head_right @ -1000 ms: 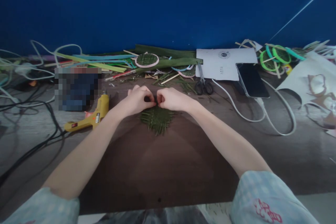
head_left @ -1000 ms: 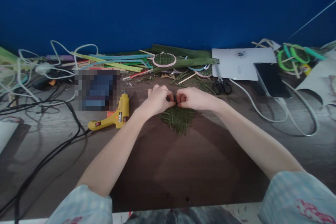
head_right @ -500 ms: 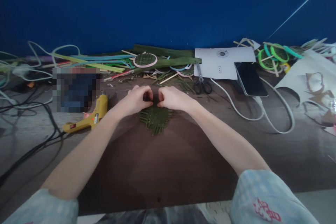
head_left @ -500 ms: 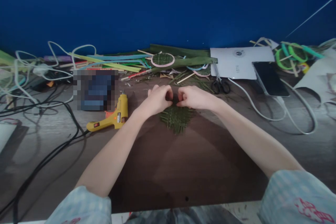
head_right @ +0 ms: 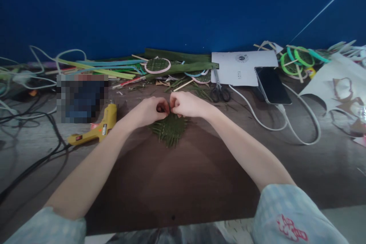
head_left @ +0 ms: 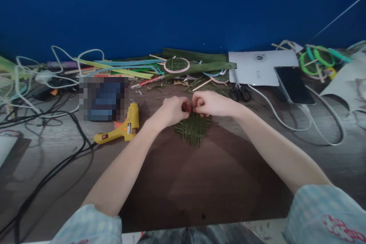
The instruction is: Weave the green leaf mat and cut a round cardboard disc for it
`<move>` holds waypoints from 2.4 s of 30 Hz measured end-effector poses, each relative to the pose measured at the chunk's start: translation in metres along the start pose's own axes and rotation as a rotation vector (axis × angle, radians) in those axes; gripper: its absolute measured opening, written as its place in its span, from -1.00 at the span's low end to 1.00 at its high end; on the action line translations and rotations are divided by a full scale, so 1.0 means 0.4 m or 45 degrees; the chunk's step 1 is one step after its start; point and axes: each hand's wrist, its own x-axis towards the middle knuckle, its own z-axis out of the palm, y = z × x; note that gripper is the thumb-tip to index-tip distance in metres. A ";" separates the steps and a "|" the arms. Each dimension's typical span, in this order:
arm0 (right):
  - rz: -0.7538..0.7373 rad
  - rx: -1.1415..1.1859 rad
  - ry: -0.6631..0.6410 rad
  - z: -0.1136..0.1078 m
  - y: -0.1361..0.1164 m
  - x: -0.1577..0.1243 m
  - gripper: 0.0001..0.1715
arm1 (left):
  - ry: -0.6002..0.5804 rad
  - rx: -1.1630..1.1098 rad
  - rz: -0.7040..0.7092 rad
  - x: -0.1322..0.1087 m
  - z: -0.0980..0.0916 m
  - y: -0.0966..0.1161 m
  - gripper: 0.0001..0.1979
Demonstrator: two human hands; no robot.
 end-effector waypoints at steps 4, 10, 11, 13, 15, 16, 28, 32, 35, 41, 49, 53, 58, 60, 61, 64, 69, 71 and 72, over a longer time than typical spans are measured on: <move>-0.120 0.208 0.027 0.004 -0.011 -0.003 -0.83 | -0.003 0.020 -0.015 -0.003 -0.004 0.008 -0.83; -0.153 0.254 0.011 -0.009 -0.027 -0.012 -0.90 | -0.008 0.010 0.016 -0.002 -0.004 0.000 -0.85; -0.132 0.233 0.008 -0.014 -0.026 -0.013 -0.93 | -0.001 0.001 0.030 -0.002 -0.004 -0.003 -0.84; -0.087 0.128 0.034 -0.020 -0.020 -0.011 -0.91 | 0.013 0.002 0.044 -0.002 -0.005 -0.008 -0.84; -0.059 -0.048 0.096 -0.020 -0.007 -0.006 -0.88 | 0.015 0.020 0.045 -0.002 -0.007 -0.012 -0.83; -0.055 -0.136 0.121 -0.018 0.000 -0.003 -0.87 | 0.009 0.026 0.044 -0.001 -0.008 -0.013 -0.83; -0.063 -0.393 0.042 0.008 0.003 -0.003 -0.68 | -0.141 -0.005 0.031 0.005 -0.022 -0.031 -0.79; -0.053 -0.376 0.027 0.007 0.006 0.000 -0.68 | -0.140 -0.034 0.039 0.006 -0.021 -0.035 -0.79; -0.057 -0.360 0.026 0.006 0.007 0.000 -0.67 | -0.140 -0.041 0.033 0.006 -0.022 -0.038 -0.80; -0.076 -0.347 0.030 0.008 0.010 -0.001 -0.63 | -0.149 -0.034 0.028 0.007 -0.022 -0.038 -0.80; -0.070 -0.358 0.028 0.009 0.012 0.001 -0.64 | -0.148 -0.044 0.030 0.009 -0.020 -0.038 -0.81; -0.069 -0.343 0.029 0.010 0.013 0.001 -0.64 | -0.148 -0.058 0.032 0.011 -0.020 -0.040 -0.81; -0.089 -0.326 0.043 0.010 0.017 0.003 -0.66 | -0.154 -0.063 0.023 0.010 -0.021 -0.038 -0.81; -0.109 -0.320 0.055 0.011 0.020 0.004 -0.66 | -0.157 -0.067 0.018 0.009 -0.022 -0.037 -0.81; -0.129 -0.318 0.065 0.012 0.023 0.005 -0.66 | -0.160 -0.066 0.016 0.009 -0.022 -0.037 -0.81; -0.209 -0.317 0.098 0.014 0.030 0.009 -0.66 | -0.162 -0.050 0.019 0.008 -0.022 -0.037 -0.81; -0.267 -0.314 0.112 0.017 0.032 0.012 -0.68 | -0.160 -0.052 0.023 0.008 -0.023 -0.037 -0.81; -0.273 -0.323 0.101 0.017 0.030 0.012 -0.70 | -0.161 -0.048 0.028 0.009 -0.023 -0.037 -0.82; -0.271 -0.329 0.097 0.016 0.030 0.012 -0.70 | -0.162 -0.045 0.027 0.009 -0.023 -0.037 -0.82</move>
